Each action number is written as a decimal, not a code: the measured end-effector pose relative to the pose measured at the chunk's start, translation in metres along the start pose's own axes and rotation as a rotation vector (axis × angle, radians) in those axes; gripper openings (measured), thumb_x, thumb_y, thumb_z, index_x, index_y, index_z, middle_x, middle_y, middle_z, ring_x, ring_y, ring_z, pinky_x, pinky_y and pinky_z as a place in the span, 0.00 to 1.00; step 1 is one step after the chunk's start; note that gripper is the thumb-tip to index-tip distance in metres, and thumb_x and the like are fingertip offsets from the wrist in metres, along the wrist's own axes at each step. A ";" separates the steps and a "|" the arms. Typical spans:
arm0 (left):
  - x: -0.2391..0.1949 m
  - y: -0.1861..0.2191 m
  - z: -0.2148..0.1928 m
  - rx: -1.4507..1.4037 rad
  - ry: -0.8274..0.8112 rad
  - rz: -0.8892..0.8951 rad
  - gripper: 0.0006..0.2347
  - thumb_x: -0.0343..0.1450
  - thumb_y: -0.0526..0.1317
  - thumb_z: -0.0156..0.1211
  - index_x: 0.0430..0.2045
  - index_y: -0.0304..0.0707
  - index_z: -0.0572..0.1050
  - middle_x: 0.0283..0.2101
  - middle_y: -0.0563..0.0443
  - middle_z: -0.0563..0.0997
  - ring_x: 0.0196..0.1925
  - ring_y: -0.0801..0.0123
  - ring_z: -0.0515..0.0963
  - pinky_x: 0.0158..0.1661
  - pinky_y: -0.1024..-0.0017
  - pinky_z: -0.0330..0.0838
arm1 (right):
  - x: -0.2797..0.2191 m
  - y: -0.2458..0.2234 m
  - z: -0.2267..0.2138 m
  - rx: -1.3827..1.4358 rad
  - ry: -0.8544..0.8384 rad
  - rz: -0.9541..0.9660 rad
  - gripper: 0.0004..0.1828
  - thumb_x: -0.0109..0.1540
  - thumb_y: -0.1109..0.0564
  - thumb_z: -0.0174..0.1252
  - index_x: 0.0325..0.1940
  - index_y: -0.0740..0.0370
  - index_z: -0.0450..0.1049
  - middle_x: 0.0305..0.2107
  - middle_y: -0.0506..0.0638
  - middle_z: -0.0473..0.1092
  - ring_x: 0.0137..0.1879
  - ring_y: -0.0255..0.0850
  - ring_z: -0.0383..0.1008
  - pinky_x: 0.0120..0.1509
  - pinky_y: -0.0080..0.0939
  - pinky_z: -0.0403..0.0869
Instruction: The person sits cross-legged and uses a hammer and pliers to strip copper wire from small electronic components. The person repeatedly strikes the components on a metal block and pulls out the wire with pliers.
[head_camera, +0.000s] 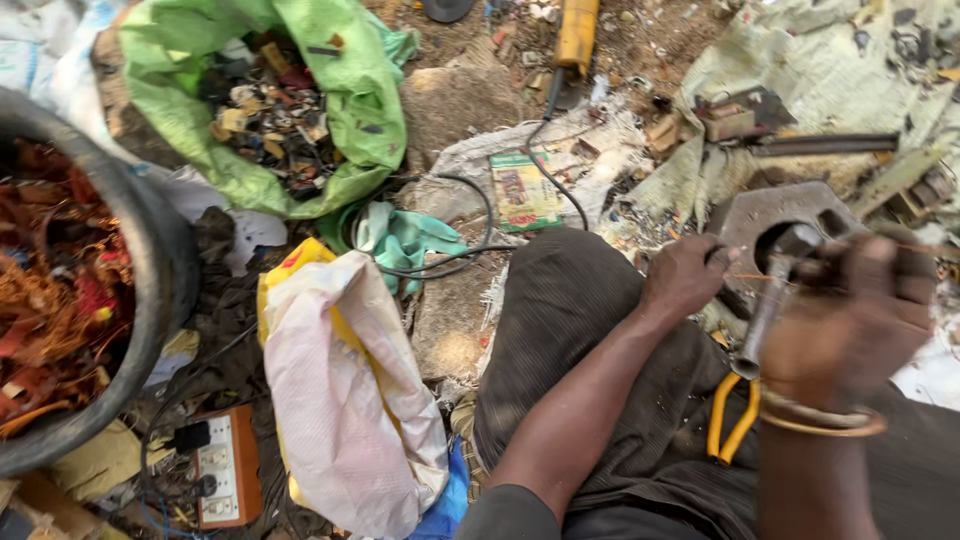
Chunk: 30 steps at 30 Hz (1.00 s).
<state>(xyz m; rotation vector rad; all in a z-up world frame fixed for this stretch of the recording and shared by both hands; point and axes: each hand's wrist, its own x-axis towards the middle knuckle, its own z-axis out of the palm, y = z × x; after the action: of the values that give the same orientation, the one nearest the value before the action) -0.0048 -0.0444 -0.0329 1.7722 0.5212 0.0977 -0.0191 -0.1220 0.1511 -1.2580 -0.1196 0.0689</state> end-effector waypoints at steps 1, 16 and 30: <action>-0.001 -0.002 -0.001 -0.016 0.022 0.029 0.18 0.74 0.53 0.59 0.45 0.38 0.83 0.48 0.38 0.84 0.49 0.47 0.83 0.50 0.53 0.74 | -0.019 -0.003 0.042 -0.137 -0.134 0.012 0.07 0.78 0.62 0.58 0.60 0.65 0.73 0.45 0.53 0.74 0.48 0.36 0.74 0.53 0.35 0.73; -0.004 -0.004 0.012 -0.294 -0.114 0.191 0.14 0.75 0.48 0.63 0.46 0.37 0.83 0.40 0.45 0.85 0.40 0.68 0.84 0.40 0.68 0.76 | 0.020 0.017 -0.056 -1.236 -0.228 -0.309 0.20 0.72 0.50 0.60 0.62 0.67 0.74 0.51 0.65 0.74 0.56 0.60 0.76 0.58 0.55 0.73; -0.016 0.017 -0.001 -0.503 -0.033 0.004 0.11 0.73 0.44 0.63 0.35 0.35 0.82 0.28 0.51 0.83 0.29 0.75 0.80 0.32 0.74 0.76 | 0.005 0.058 -0.106 -1.241 -0.450 -0.202 0.12 0.67 0.59 0.53 0.50 0.64 0.78 0.30 0.59 0.77 0.34 0.50 0.77 0.39 0.51 0.73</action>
<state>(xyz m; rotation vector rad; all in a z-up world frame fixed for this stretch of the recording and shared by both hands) -0.0140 -0.0530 -0.0134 1.2810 0.4245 0.1852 0.0005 -0.2042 0.0641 -2.4425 -0.7636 0.1076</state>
